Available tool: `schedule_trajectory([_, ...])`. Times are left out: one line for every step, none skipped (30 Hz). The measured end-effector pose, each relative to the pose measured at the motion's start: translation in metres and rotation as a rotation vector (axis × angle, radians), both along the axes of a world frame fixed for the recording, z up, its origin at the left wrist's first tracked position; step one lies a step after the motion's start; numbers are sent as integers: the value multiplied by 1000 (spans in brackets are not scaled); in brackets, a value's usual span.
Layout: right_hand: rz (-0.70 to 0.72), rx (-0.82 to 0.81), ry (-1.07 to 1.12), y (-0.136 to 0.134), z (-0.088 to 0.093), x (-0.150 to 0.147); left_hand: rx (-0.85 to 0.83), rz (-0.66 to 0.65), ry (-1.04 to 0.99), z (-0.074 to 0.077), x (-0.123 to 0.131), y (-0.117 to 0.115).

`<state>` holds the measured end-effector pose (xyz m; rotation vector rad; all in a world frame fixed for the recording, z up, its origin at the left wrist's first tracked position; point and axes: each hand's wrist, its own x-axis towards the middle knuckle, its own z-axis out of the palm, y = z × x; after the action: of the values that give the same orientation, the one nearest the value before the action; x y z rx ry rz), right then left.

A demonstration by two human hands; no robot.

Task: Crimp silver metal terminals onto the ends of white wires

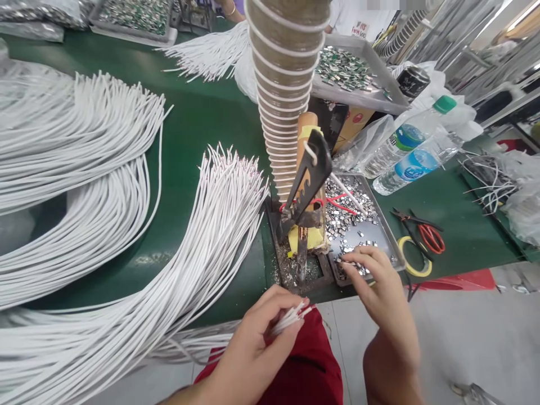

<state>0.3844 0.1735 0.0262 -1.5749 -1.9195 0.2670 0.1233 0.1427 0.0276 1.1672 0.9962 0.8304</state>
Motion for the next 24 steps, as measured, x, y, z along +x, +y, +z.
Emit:
schedule_trajectory([-15,-1,-51,5,-6,5,-5,8,-6,0,0,0])
schedule_trajectory([-19,-10,-88,9,-11,8,-14,8,-8,-1,0,0])
schedule_trajectory([-16,-22,-111,13,-15,10,-26,8,-10,0,0,0])
schedule_trajectory([-10,-33,-122,15,-18,11,-39,7,-13,0,0,1])
schedule_trajectory([-3,-40,-122,16,-20,10,-54,13,-16,1,-1,1])
schedule_trajectory([2,-43,-111,16,-19,9,-69,26,-20,2,-1,2])
schedule_trajectory([5,-45,-87,14,-18,7,-85,41,-22,3,-1,3])
schedule_trajectory([4,-51,-49,11,-15,4,-98,57,-24,3,-1,4])
schedule_trajectory([-4,-55,6,8,-13,0,-105,72,-25,4,-1,6])
schedule_trajectory([-11,-60,74,3,-10,-4,-111,84,-26,4,-1,7])
schedule_trajectory([-12,-65,148,-2,-7,-10,-114,93,-28,5,-1,8])
schedule_trajectory([0,-61,221,-8,-4,-17,-111,98,-34,5,0,9])
schedule_trajectory([32,-56,280,-13,-2,-23,-105,103,-40,6,0,10])
schedule_trajectory([80,-52,317,-17,-1,-30,-99,111,-47,7,1,11])
schedule_trajectory([135,-50,331,-21,1,-37,-95,119,-56,7,1,11])
schedule_trajectory([184,-48,330,-23,2,-44,-97,125,-66,8,2,12])
schedule_trajectory([222,-44,321,-25,4,-49,-104,131,-76,9,3,13])
schedule_trajectory([247,-39,310,-26,5,-53,-117,134,-87,9,3,13])
schedule_trajectory([260,-33,301,-27,6,-57,-134,134,-94,10,4,13])
schedule_trajectory([267,-29,298,-28,7,-59,-149,132,-97,10,4,13])
schedule_trajectory([272,-27,296,-28,7,-61,-164,129,-98,10,4,13])
schedule_trajectory([277,-26,294,-28,8,-62,-178,126,-97,11,4,13])
schedule_trajectory([281,-25,294,-28,8,-62,-193,122,-100,11,4,13])
schedule_trajectory([284,-22,294,-29,7,-63,-208,119,-108,11,4,13])
